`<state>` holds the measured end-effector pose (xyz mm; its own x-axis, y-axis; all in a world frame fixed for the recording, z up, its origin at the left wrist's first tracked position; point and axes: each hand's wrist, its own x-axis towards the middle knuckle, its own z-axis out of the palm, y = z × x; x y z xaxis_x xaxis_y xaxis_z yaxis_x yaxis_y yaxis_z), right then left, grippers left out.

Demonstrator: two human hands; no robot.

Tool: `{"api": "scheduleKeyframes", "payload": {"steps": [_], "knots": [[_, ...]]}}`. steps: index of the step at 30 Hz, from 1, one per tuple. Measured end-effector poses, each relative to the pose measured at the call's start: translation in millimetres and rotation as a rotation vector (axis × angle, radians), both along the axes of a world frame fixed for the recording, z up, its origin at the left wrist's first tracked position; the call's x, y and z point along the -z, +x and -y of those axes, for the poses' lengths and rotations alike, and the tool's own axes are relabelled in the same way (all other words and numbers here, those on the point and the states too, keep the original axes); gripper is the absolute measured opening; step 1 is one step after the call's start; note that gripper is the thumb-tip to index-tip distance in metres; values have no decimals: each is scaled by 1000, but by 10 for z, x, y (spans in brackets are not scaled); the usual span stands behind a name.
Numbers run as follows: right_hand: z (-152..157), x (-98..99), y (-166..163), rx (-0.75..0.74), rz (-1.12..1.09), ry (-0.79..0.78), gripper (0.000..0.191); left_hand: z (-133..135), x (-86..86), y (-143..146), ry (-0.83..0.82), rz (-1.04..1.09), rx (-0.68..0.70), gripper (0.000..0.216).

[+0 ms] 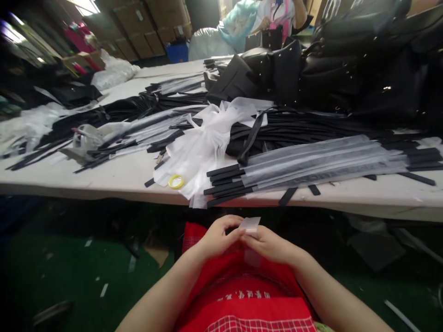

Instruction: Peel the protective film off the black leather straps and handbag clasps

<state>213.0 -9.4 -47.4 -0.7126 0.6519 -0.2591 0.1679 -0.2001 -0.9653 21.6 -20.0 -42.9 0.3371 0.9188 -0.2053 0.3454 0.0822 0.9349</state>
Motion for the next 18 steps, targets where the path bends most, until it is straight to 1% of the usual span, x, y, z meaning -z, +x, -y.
{"api": "scheduleKeyframes", "payload": {"steps": [1, 2, 3, 4, 6, 7, 9, 12, 15, 18], "knots": [[20, -2, -12, -42, 19, 43, 44, -21, 5, 23, -87, 74, 42, 39], [39, 0, -21, -82, 35, 68, 44, -36, 16, 53, -176, 156, 39, 41], [57, 6, -26, -120, 53, 81, 45, -47, 29, 84, -250, 239, -10, 42], [71, 14, -28, -158, 71, 84, 46, -55, 41, 114, -294, 312, -91, 44], [93, 34, -23, -208, 113, 77, 48, -71, 54, 157, -281, 413, -258, 42], [101, 44, -18, -216, 131, 73, 49, -80, 53, 168, -241, 438, -312, 40], [115, 67, -10, -208, 146, 71, 48, -97, 37, 175, -155, 455, -369, 36], [127, 116, -8, -155, 165, 65, 42, -109, 1, 166, -125, 472, -362, 35], [120, 174, -11, 9, 166, 79, 37, -102, -26, 153, -166, 481, -367, 37], [99, 219, -21, 149, 107, 85, 39, -98, -37, 139, -175, 495, -404, 39]]}}
